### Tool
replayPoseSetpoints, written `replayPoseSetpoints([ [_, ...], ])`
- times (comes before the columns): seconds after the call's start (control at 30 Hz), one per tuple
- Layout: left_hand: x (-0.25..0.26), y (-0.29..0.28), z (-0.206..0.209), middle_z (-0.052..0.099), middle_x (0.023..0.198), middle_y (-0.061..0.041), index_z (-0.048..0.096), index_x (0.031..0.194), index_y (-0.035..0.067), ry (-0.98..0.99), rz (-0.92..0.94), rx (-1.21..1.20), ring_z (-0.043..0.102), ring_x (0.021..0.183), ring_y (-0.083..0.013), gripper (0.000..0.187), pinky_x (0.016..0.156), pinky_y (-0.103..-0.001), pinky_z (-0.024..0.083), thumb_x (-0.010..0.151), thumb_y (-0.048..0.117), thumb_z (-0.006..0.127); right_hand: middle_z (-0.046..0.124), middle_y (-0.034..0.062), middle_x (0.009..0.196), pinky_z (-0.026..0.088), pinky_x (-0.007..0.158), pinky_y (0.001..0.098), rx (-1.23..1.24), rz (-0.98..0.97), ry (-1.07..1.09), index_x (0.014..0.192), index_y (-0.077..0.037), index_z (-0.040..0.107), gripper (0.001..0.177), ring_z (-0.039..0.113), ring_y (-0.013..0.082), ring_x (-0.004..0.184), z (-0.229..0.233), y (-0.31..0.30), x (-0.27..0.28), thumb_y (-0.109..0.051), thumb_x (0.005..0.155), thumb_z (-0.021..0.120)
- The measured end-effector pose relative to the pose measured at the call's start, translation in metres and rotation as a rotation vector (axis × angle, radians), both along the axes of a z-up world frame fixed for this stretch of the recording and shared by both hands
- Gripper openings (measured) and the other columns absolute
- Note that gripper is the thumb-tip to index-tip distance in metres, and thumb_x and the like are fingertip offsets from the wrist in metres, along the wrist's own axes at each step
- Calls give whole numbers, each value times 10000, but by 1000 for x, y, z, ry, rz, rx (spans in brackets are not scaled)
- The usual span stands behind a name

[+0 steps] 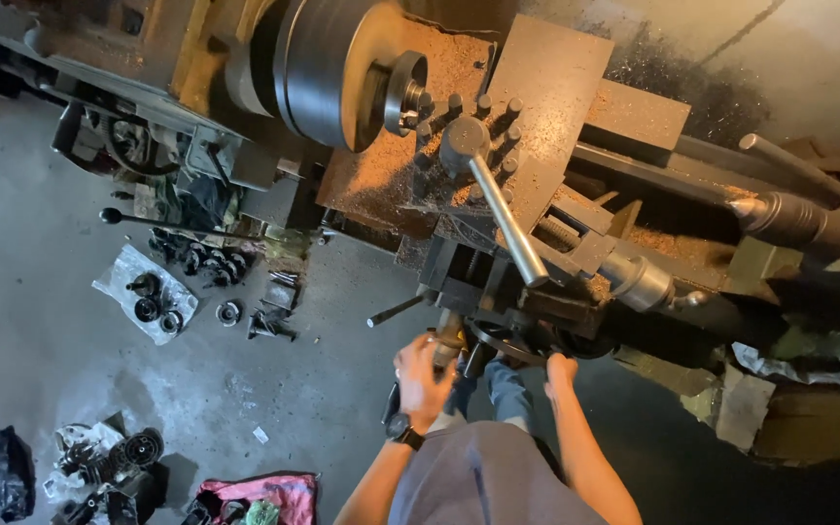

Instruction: The person operates a metal lathe, adjusting the tool post and controls while a cylindrical metal part rotates. They then remove the finished part from the chuck and place it on the floor among other similar parts.

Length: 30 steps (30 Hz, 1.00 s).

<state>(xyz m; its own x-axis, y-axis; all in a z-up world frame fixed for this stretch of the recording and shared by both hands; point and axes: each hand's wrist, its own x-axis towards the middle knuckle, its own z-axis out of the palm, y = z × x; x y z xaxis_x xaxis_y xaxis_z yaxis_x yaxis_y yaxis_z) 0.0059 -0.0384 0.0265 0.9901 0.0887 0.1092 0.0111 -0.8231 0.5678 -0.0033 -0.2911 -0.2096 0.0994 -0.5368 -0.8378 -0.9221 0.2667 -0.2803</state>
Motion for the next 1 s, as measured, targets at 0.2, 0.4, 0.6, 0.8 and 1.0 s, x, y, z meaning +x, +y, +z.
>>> replayPoseSetpoints([
  [0.2,13,-48,-74,580,940,-119,564,995,57,74,-565,-88,540,824,-270,273,720,-347,444,782,200,656,413,313,1272,464,650,635,21,98,92,1292,94,373,534,457,488,1105,50,5,17,-137,814,438],
  [0.4,22,-65,-136,496,1114,-179,486,1150,46,437,-797,234,470,1070,-368,414,868,-434,395,852,327,543,484,315,1165,447,746,442,45,-45,-47,1220,155,428,456,508,360,1072,-126,-43,-51,-99,842,448],
  [0.6,28,-70,-172,552,917,-239,541,1002,4,473,-851,279,558,870,-408,308,742,-470,466,863,278,527,658,213,955,522,872,347,-189,1354,33,953,81,654,269,600,313,1033,-55,-38,-29,-73,732,657],
  [0.8,28,-74,-179,591,886,-233,552,1065,63,535,-852,245,583,847,-428,376,798,-475,439,901,375,419,612,268,1086,421,1034,366,-95,1351,8,1067,140,593,357,536,353,1122,-172,-77,-55,20,732,579],
  [1.0,13,-94,-191,572,776,-220,609,930,94,362,-754,308,568,761,-409,289,741,-459,418,839,359,537,447,193,1180,453,906,448,392,-361,-267,1176,25,462,372,490,308,1121,28,-11,18,-196,885,532],
])
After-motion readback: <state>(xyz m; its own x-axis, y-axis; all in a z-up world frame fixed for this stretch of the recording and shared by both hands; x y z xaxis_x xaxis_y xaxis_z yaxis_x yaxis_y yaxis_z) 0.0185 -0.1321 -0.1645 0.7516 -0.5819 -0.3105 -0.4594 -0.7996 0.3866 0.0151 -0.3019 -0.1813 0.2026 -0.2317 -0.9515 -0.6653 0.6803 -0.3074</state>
